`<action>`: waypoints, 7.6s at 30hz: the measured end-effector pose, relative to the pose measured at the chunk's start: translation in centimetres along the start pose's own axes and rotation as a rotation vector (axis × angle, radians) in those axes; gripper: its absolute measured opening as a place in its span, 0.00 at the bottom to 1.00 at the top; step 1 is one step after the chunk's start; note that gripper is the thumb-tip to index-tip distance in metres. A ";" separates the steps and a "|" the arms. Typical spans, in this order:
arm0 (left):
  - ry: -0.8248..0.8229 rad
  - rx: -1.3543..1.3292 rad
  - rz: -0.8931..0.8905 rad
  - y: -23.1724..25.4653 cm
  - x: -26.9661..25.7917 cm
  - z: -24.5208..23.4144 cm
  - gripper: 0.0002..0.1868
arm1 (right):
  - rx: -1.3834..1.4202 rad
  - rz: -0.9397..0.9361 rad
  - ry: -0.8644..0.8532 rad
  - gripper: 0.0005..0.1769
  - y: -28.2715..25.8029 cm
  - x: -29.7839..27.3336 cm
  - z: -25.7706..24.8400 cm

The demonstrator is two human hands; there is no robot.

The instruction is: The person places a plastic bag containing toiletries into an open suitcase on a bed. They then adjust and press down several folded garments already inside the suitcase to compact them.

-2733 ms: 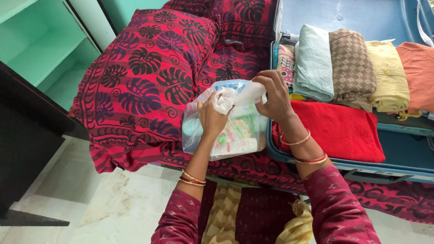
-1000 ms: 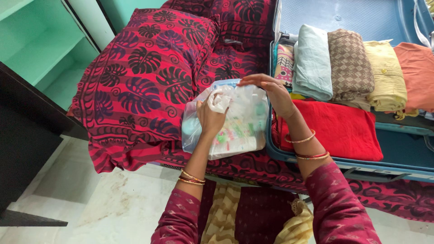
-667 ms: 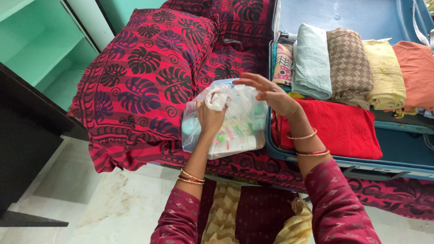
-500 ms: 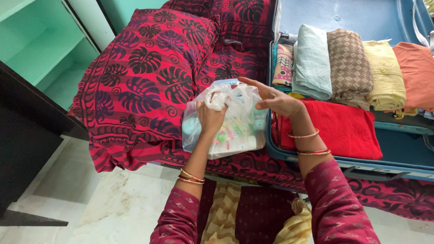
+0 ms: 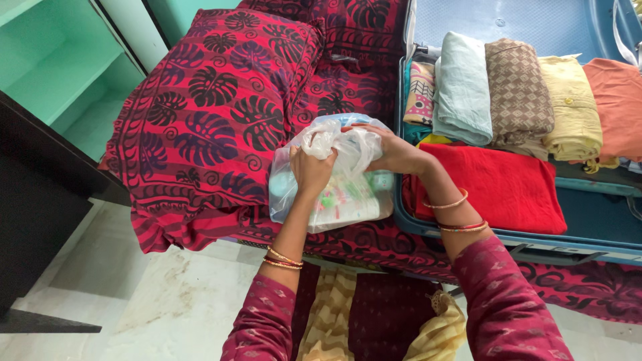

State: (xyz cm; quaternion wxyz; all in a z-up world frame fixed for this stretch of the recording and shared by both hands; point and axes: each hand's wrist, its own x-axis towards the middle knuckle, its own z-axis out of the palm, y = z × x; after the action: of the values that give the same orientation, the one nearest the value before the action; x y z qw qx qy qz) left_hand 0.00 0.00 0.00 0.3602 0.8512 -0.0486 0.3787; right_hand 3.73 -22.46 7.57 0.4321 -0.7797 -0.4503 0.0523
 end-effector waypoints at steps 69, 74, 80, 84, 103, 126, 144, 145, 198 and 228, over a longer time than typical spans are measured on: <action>-0.025 0.177 0.053 2.8 0.4 -1.7 0.14 | -0.450 0.151 0.099 0.18 0.9 0.0 1.5; -0.053 0.184 0.084 3.1 -0.8 -2.6 0.14 | -0.373 0.112 0.258 0.20 0.0 -2.0 4.1; -0.032 0.120 0.177 4.0 -3.5 -4.9 0.12 | -0.653 0.038 0.531 0.10 -3.1 -5.2 9.2; -0.015 0.114 0.221 4.9 -5.8 -7.0 0.09 | -0.589 0.054 0.689 0.15 -5.6 -7.0 11.8; -0.072 -0.113 0.415 8.6 -9.0 -12.7 0.19 | 0.115 -0.087 0.811 0.21 -7.1 -12.6 15.1; -0.225 -0.113 0.274 7.9 -9.2 -11.7 0.10 | -0.789 0.005 0.683 0.21 -12.2 -10.6 15.5; -0.205 -0.133 0.170 7.0 -12.6 -11.4 0.22 | -0.737 -0.110 0.663 0.14 -8.3 -11.7 16.9; -0.226 -0.125 0.136 6.8 -12.2 -11.2 0.20 | -0.711 -0.106 0.654 0.15 -8.2 -11.5 16.5; -0.138 -0.215 0.140 2.2 1.8 -5.2 0.27 | -0.534 0.443 0.425 0.26 -2.8 2.1 10.6; -0.216 0.003 0.190 2.1 -3.7 -9.1 0.22 | -0.482 0.161 0.674 0.20 -5.2 -0.9 12.6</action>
State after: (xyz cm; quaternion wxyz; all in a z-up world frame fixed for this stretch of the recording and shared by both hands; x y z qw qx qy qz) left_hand -8.93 3.65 2.77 0.3140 0.8792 -0.1668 0.3173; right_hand -6.16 -14.11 3.22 0.3549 -0.8645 -0.2208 -0.2790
